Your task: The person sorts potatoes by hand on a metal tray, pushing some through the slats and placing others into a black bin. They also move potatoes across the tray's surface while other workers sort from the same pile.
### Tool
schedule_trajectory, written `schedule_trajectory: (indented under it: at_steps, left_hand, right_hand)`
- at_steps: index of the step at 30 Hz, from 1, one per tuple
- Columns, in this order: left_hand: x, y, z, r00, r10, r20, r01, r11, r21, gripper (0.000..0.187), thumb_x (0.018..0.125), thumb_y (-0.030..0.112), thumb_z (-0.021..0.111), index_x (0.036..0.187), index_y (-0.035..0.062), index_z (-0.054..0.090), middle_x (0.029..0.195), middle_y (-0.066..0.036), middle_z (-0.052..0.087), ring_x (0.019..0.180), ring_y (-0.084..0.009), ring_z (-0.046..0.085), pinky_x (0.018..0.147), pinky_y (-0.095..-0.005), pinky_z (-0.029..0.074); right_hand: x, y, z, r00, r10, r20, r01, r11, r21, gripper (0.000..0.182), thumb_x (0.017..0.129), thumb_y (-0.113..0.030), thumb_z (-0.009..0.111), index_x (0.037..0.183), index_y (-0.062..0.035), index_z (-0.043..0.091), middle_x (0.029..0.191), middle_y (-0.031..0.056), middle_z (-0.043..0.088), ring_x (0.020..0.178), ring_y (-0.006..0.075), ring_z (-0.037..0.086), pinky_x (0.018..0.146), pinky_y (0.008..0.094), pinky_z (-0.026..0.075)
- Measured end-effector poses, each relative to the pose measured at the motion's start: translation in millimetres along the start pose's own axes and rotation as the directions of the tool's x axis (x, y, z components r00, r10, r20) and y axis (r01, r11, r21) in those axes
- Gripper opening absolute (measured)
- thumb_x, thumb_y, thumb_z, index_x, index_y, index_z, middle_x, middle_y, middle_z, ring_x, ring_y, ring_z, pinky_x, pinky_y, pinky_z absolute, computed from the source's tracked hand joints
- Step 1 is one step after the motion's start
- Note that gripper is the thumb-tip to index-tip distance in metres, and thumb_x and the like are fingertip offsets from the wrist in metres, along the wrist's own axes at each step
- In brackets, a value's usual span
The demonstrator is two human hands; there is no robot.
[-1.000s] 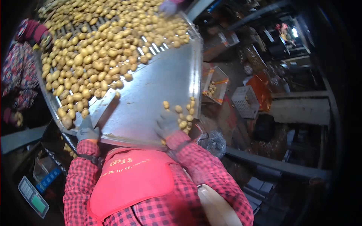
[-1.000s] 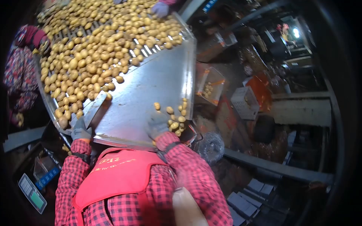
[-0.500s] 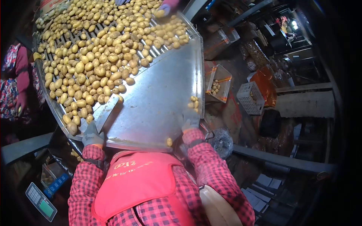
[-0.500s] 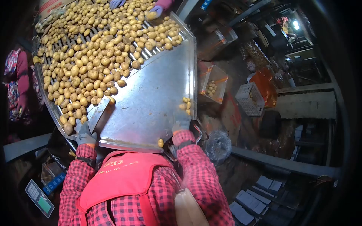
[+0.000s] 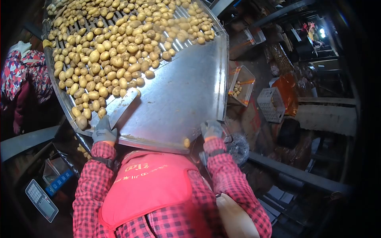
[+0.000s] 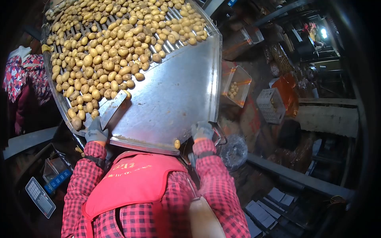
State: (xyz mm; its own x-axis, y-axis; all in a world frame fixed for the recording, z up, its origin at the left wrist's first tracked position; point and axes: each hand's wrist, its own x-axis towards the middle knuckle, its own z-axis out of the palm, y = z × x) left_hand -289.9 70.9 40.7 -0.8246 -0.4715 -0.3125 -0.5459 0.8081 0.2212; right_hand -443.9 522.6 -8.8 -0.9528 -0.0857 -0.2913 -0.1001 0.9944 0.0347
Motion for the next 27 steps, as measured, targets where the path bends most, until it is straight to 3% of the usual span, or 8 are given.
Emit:
schedule_trajectory:
  at_steps: [6,13,15,16,21,24,26,27]
  left_hand:
    - [0.8,-5.2,11.8,0.994,0.026,-0.109,-0.029,0.999,-0.026,0.071,0.076,0.022,0.08,0.139,0.0097,0.051,0.126,-0.019,0.064,0.117,-0.0371,0.062,0.099,-0.0446,0.05]
    - [2.8,-3.5,3.6,0.998,0.057,0.021,-0.057,0.998,0.01,0.072,0.076,0.023,0.078,0.14,0.0075,0.05,0.13,-0.02,0.063,0.12,-0.0359,0.061,0.101,-0.0442,0.049]
    - [1.9,-0.3,-1.5,0.998,0.054,0.028,-0.055,0.997,0.059,0.072,0.075,0.023,0.079,0.14,0.0089,0.051,0.129,-0.02,0.064,0.119,-0.0363,0.062,0.1,-0.0442,0.05]
    - [2.7,2.8,-3.6,0.998,0.058,0.028,-0.06,0.995,0.081,0.071,0.075,0.023,0.08,0.139,0.0095,0.051,0.129,-0.02,0.064,0.119,-0.0364,0.062,0.099,-0.0441,0.05]
    - [15.8,60.0,0.2,0.986,0.054,0.156,-0.039,0.994,-0.099,0.077,0.073,0.045,0.084,0.136,0.0098,0.055,0.111,-0.026,0.07,0.105,-0.0433,0.068,0.09,-0.0487,0.053]
    - [3.9,96.9,14.0,0.913,0.408,0.02,-0.349,0.804,-0.482,0.073,0.076,0.032,0.085,0.136,0.0062,0.054,0.111,-0.023,0.07,0.101,-0.0367,0.069,0.086,-0.0428,0.055]
    - [-20.5,131.3,-10.2,0.848,0.529,0.038,-0.407,0.694,-0.593,0.069,0.079,0.028,0.083,0.134,0.0005,0.054,0.113,-0.02,0.068,0.099,-0.0303,0.068,0.084,-0.0389,0.055]
    - [-23.8,131.2,-18.4,0.808,0.589,-0.029,-0.519,0.686,-0.509,0.064,0.079,0.026,0.084,0.132,0.0009,0.056,0.116,-0.017,0.066,0.099,-0.0253,0.066,0.083,-0.0361,0.056]
  right_hand:
    - [-52.9,-58.9,7.1,0.774,-0.633,0.009,0.622,0.763,0.177,0.027,0.082,-0.035,0.065,0.087,-0.0096,0.074,0.091,0.0155,0.07,0.091,0.0371,0.068,0.081,0.0498,0.053]
    - [-52.3,3.9,24.6,0.941,-0.099,0.324,0.114,0.993,-0.027,0.03,0.082,-0.034,0.068,0.096,-0.0073,0.073,0.102,0.0172,0.071,0.094,0.0359,0.069,0.082,0.0471,0.055]
    - [-62.0,22.5,23.0,0.991,-0.124,-0.052,0.133,0.962,0.24,0.03,0.084,-0.034,0.069,0.098,-0.0072,0.073,0.105,0.0175,0.071,0.092,0.0362,0.069,0.082,0.0463,0.055]
    - [-66.0,29.8,23.2,0.965,-0.087,-0.246,0.174,0.918,0.355,0.03,0.084,-0.033,0.069,0.099,-0.0071,0.073,0.106,0.0176,0.071,0.092,0.0364,0.069,0.081,0.0459,0.056]
    - [-47.8,-82.6,-11.8,0.928,-0.367,0.062,0.211,0.656,0.725,0.054,0.089,-0.044,0.069,0.127,-0.0058,0.065,0.119,0.015,0.071,0.106,0.0296,0.067,0.096,0.0392,0.052]
    - [-61.2,-158.7,-40.2,0.872,-0.475,0.12,-0.082,0.099,0.992,0.056,0.093,-0.046,0.064,0.128,-0.0021,0.063,0.119,0.0166,0.07,0.107,0.0289,0.067,0.094,0.0383,0.052]
    - [-46.3,-179.7,-40.1,0.941,-0.267,0.206,-0.116,0.319,0.941,0.053,0.095,-0.043,0.061,0.126,0.0016,0.064,0.111,0.0163,0.072,0.104,0.0287,0.068,0.09,0.0382,0.054]
    - [-43.5,-179.1,-49.9,0.934,-0.182,0.306,-0.273,0.185,0.944,0.051,0.095,-0.041,0.062,0.123,0.0018,0.065,0.109,0.0159,0.073,0.1,0.0292,0.068,0.087,0.0388,0.054]
